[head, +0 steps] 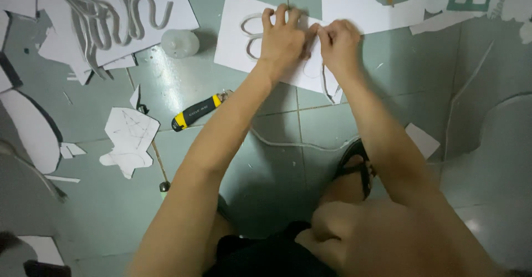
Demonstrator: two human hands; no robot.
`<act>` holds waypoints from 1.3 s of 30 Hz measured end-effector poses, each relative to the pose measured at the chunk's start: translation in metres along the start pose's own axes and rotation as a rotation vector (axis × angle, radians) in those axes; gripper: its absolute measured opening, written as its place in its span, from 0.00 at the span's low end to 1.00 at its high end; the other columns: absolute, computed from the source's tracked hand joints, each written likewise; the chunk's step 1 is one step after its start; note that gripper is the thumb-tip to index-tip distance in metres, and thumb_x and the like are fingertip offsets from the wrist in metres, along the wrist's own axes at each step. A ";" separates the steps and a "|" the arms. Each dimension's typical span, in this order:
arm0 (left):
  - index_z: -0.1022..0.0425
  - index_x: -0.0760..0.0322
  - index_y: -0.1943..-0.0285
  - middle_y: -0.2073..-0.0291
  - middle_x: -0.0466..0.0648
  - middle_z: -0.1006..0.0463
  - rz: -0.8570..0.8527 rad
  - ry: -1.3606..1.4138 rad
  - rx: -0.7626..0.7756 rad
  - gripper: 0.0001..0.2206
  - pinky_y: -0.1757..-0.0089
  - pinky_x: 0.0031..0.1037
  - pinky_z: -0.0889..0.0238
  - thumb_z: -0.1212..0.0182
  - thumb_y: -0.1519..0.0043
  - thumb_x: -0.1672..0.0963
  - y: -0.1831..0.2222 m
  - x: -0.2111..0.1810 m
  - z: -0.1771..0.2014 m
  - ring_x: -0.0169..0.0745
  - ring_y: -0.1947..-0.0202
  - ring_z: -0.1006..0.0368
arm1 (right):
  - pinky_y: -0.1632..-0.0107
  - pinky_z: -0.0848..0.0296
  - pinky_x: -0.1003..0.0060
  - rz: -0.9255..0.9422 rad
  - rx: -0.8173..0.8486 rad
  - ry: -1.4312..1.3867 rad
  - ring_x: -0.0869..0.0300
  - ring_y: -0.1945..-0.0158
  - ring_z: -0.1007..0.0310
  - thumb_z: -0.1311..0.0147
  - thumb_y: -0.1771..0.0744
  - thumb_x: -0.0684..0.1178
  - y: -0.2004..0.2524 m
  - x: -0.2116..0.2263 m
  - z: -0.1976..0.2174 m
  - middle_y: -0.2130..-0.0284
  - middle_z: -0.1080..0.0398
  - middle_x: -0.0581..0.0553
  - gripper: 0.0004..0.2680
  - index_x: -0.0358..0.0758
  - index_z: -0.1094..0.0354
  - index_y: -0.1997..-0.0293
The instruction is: Applying flexible LED strips to a paper template of letters on the floor.
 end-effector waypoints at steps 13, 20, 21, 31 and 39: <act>0.16 0.38 0.45 0.38 0.46 0.35 0.072 0.170 0.170 0.20 0.45 0.61 0.60 0.30 0.46 0.43 -0.014 0.017 -0.027 0.63 0.42 0.47 | 0.74 0.38 0.64 -0.078 0.009 -0.048 0.58 0.79 0.40 0.34 0.37 0.35 0.022 -0.001 0.017 0.77 0.30 0.43 0.03 0.29 0.21 0.62; 0.14 0.59 0.57 0.47 0.50 0.24 -0.030 0.086 0.169 0.17 0.48 0.58 0.54 0.40 0.36 0.46 -0.040 0.026 -0.045 0.60 0.47 0.39 | 0.61 0.32 0.58 -0.042 0.012 0.058 0.56 0.72 0.32 0.38 0.34 0.38 0.011 -0.008 0.011 0.71 0.27 0.44 0.01 0.33 0.24 0.61; 0.14 0.61 0.62 0.52 0.51 0.24 -0.072 0.055 0.162 0.19 0.49 0.58 0.54 0.40 0.37 0.45 -0.045 0.025 -0.050 0.61 0.49 0.39 | 0.70 0.34 0.60 0.010 -0.024 0.015 0.54 0.77 0.36 0.38 0.35 0.36 0.006 -0.002 0.018 0.74 0.29 0.43 0.02 0.32 0.24 0.63; 0.15 0.63 0.56 0.46 0.49 0.22 -0.129 0.049 0.369 0.16 0.50 0.60 0.54 0.37 0.38 0.49 -0.057 0.025 -0.059 0.63 0.48 0.39 | 0.71 0.35 0.64 -0.028 0.036 0.018 0.58 0.74 0.36 0.37 0.34 0.37 0.023 0.011 0.007 0.73 0.29 0.43 0.03 0.30 0.24 0.60; 0.15 0.65 0.60 0.49 0.52 0.24 -0.118 0.176 0.326 0.23 0.46 0.61 0.58 0.39 0.34 0.43 -0.052 0.037 -0.064 0.68 0.45 0.36 | 0.70 0.38 0.67 -0.042 0.241 -0.111 0.60 0.77 0.41 0.39 0.37 0.35 0.020 -0.002 0.000 0.75 0.35 0.49 0.03 0.33 0.29 0.67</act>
Point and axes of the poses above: each hand's wrist, its own y-axis away from the middle knuckle, its own z-axis out of the back of the hand, x = y × z, the point moved 8 cm from there along -y, towards the middle knuckle
